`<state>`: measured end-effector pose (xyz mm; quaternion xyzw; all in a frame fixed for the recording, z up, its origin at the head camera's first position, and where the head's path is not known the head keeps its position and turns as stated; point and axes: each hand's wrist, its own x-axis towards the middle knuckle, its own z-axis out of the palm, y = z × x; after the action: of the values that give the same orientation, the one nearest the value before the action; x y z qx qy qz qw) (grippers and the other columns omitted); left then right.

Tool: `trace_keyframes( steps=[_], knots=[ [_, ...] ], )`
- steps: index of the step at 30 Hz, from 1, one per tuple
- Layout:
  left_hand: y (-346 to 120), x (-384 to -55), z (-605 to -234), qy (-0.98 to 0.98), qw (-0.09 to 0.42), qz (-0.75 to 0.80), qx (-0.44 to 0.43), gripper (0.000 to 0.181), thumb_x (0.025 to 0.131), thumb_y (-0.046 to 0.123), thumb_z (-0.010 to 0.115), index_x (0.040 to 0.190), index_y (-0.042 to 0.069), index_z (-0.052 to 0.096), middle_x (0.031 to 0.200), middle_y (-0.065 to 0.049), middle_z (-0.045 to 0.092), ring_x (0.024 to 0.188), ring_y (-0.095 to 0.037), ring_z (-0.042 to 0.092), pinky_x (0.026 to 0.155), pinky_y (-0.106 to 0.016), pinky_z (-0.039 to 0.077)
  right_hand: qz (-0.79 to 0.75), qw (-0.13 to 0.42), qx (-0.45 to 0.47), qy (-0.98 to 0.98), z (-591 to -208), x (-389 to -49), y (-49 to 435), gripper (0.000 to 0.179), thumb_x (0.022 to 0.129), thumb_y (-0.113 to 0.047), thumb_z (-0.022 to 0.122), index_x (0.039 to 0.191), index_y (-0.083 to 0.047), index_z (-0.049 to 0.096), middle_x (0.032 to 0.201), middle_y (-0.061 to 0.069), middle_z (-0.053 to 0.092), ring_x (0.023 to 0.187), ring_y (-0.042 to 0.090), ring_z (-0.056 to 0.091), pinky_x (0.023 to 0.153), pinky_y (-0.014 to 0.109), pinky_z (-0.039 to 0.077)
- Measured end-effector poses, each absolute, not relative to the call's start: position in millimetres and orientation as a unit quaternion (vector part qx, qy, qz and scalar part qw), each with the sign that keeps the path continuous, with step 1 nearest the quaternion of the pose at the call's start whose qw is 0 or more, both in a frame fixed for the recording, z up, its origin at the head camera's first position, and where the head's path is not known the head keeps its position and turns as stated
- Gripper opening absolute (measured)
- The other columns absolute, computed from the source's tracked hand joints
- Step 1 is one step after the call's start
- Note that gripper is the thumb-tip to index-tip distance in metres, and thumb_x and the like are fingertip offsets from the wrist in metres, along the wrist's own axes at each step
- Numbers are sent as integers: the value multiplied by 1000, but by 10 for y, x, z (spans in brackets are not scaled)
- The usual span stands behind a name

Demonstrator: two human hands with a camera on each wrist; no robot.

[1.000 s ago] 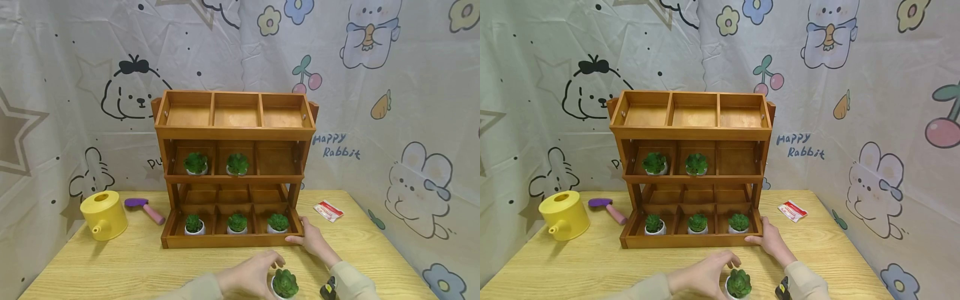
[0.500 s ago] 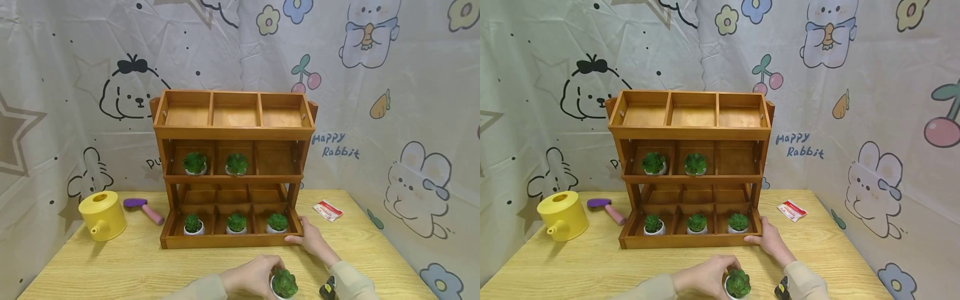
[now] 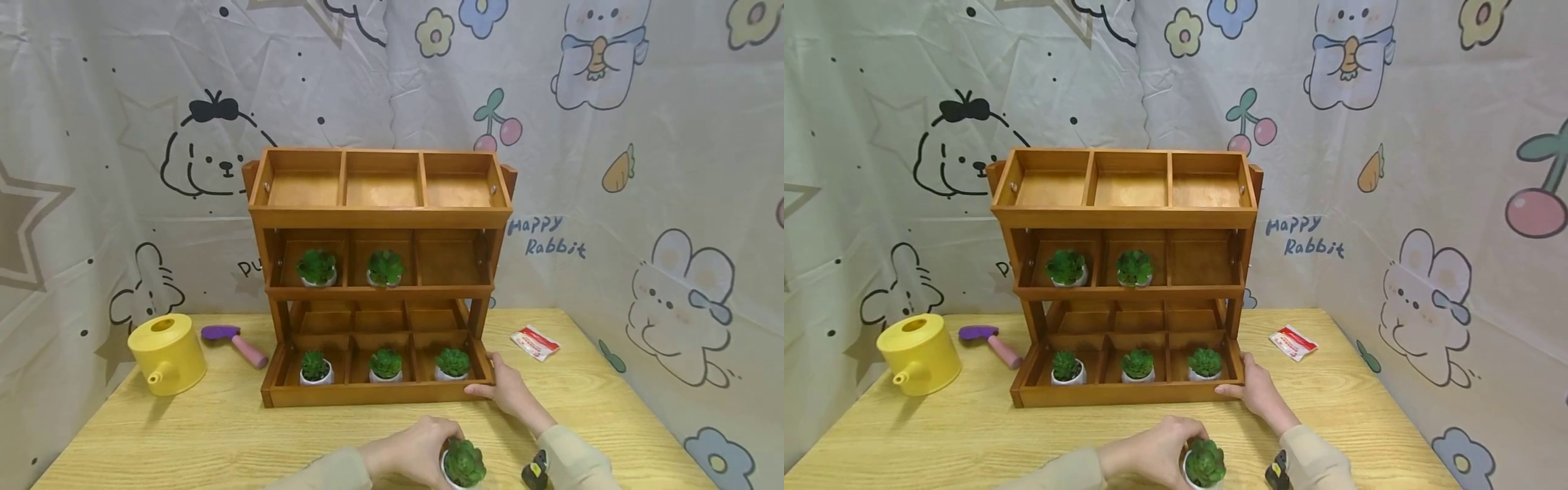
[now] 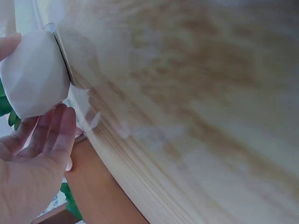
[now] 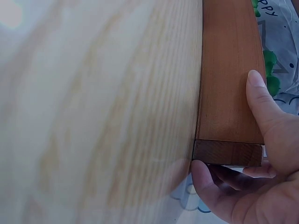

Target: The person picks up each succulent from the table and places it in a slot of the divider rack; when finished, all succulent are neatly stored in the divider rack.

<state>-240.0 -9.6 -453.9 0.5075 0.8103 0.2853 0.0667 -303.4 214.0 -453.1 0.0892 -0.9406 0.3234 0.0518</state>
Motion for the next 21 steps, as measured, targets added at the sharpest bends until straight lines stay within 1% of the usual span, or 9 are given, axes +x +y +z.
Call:
trace_keyframes(
  steps=[4, 11, 14, 21],
  knots=[
    [-102, -2397, -4535, 805, 54, 288, 517, 46, 73, 29, 82, 108, 9, 59, 95, 5, 62, 77, 11, 48, 69, -2, 41, 322, 49, 88, -941, -4533, -3039, 2138, 88, 74, -42, 79, 133, 9, 39, 117, 30, 60, 106, 40, 61, 89, 51, 49],
    [-121, -2402, -4448, 824, 44, 272, 495, 51, 69, 31, 85, 108, 12, 59, 97, 7, 60, 81, 8, 49, 70, -3, 41, 325, 52, 89, -940, -4542, -3038, 2141, 85, 74, -40, 79, 132, 8, 39, 116, 29, 62, 105, 39, 62, 88, 50, 50],
    [-128, -2431, -4396, 824, 28, 276, 494, 51, 67, 27, 84, 107, 12, 58, 97, 5, 60, 82, 7, 49, 70, -3, 41, 327, 50, 86, -940, -4548, -3039, 2143, 85, 74, -39, 79, 132, 8, 39, 116, 28, 62, 105, 38, 62, 88, 50, 50],
    [-166, -2491, -4352, 811, -30, 289, 508, 54, 62, 23, 85, 106, 10, 56, 95, 1, 57, 82, 4, 47, 71, -3, 41, 322, 51, 90, -941, -4547, -3044, 2143, 84, 75, -38, 79, 132, 9, 39, 116, 31, 61, 105, 40, 62, 87, 51, 50]
  ],
)
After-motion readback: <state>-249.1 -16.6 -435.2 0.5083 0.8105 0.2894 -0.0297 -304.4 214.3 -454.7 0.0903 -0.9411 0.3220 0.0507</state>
